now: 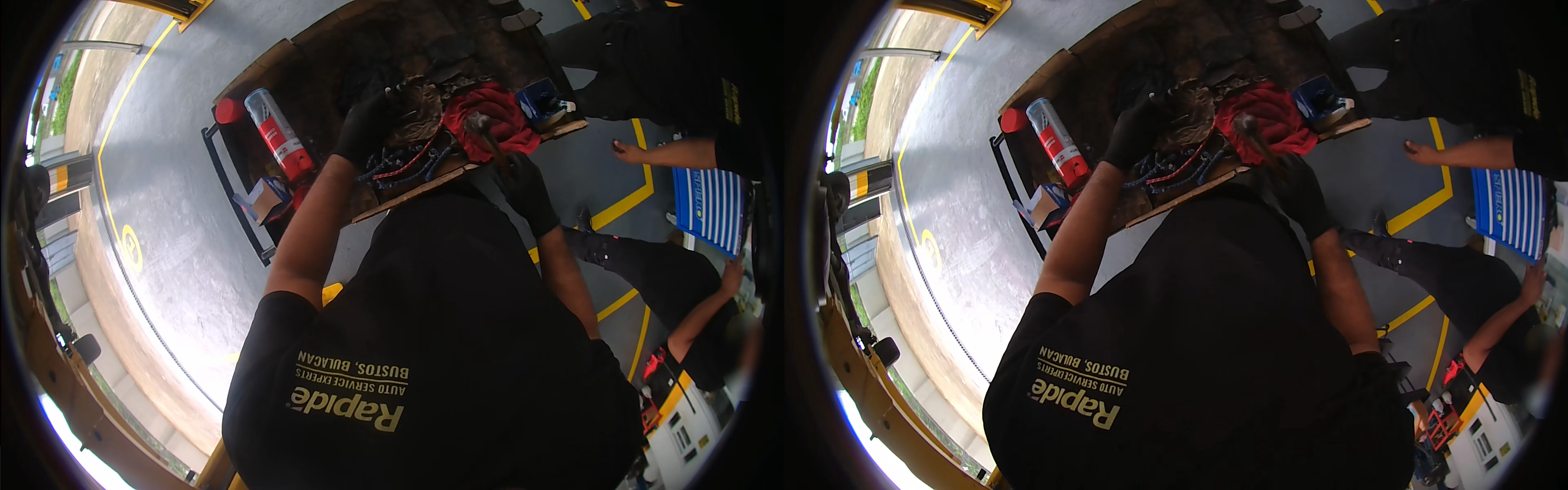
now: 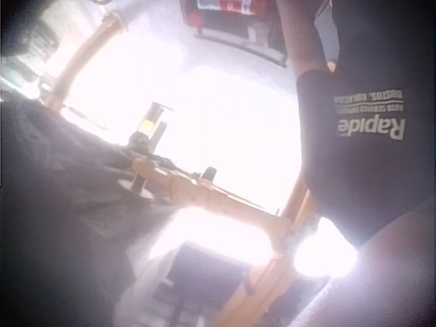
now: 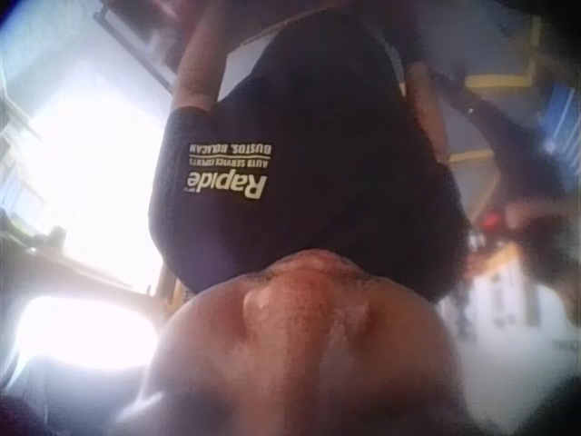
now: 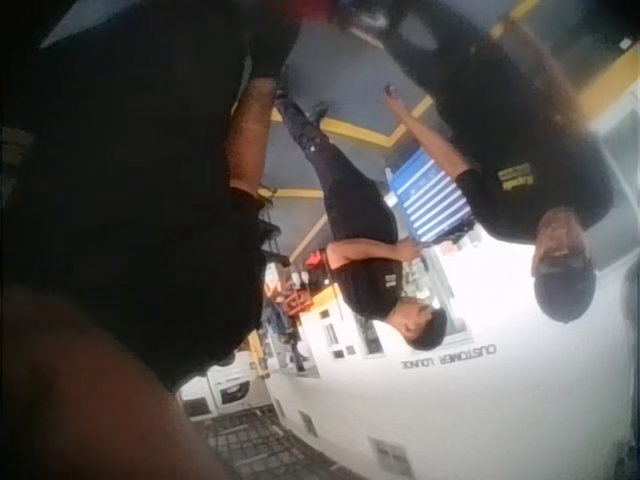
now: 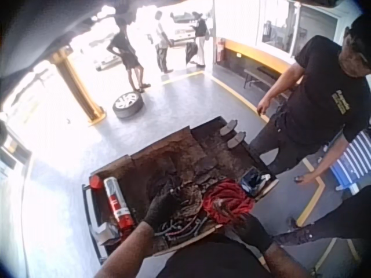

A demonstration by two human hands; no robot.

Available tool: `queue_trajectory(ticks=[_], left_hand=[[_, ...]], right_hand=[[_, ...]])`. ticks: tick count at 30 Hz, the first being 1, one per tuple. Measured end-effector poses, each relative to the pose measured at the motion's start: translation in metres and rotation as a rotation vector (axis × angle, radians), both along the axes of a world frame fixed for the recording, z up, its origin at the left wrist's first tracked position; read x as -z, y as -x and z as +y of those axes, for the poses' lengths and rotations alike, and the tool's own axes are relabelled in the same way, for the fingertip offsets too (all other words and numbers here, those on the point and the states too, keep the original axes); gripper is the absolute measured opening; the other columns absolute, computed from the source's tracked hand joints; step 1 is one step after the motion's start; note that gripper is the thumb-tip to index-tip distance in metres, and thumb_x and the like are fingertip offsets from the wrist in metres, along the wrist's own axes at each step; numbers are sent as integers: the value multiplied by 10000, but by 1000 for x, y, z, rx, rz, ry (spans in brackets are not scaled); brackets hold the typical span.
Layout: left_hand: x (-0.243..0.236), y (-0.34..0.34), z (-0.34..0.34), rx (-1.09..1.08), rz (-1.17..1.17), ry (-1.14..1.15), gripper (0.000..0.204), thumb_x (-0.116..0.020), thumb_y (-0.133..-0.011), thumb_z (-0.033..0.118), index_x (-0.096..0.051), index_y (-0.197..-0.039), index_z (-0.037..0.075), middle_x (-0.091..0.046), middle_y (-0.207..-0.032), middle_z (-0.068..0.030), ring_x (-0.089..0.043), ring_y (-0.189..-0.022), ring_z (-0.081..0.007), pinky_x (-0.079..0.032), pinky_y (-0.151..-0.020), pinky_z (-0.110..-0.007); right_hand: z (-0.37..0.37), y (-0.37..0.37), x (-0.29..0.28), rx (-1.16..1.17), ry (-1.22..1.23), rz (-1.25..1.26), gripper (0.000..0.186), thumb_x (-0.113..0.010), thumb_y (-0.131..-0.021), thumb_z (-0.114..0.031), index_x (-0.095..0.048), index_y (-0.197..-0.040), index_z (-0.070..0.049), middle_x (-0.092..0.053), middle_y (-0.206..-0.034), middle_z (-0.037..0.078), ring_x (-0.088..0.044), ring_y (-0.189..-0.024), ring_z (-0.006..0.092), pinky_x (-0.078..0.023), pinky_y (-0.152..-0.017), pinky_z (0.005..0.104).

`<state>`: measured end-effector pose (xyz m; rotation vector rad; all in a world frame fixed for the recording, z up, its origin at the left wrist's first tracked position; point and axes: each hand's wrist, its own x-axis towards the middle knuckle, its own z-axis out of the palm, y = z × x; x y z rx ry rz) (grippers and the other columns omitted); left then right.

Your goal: The person works on a small mechanical component on a workbench in an auto repair shop. They use a hammer and a small metal tool to adjust and clean the part, then spray it with a lubricant. The task involves repeated handling and minor adjustments of the component.

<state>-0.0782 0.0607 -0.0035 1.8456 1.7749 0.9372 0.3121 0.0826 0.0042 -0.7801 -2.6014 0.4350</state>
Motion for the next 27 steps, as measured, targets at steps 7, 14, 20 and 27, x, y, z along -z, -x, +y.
queue_trajectory(ticks=[7,14,20,27], left_hand=[[36,7,1,55,75,-167,209,-644,-1076,190,-717,-1259,121,-800,-1055,-133,-792,-942,-344,-625,-784,-434],[25,4,-9,58,-36,-13,241,-718,-995,145,-726,-1234,118,-790,-1018,-131,-790,-920,-338,-626,-771,-438],[4,-7,-11,2,-59,-55,217,-699,-1003,144,-710,-1217,105,-774,-1028,-154,-768,-919,-386,-621,-758,-444],[11,-3,-13,87,67,6,301,-672,-1014,136,-658,-1314,121,-766,-1113,-155,-762,-968,-387,-615,-796,-478]], right_hand=[[24,90,-89,-137,-223,46,281,-739,-980,-148,-673,-1216,-10,-667,-987,162,-691,-862,331,-554,-702,443],[7,149,-108,110,-29,209,332,-766,-1001,-200,-667,-1217,32,-720,-953,186,-729,-825,340,-568,-695,451],[-3,146,-147,116,-20,122,338,-736,-1038,-202,-652,-1223,68,-701,-959,193,-717,-833,342,-558,-708,438],[-9,143,-107,161,45,124,275,-704,-1048,-203,-645,-1208,14,-713,-855,196,-746,-788,337,-580,-677,457]])
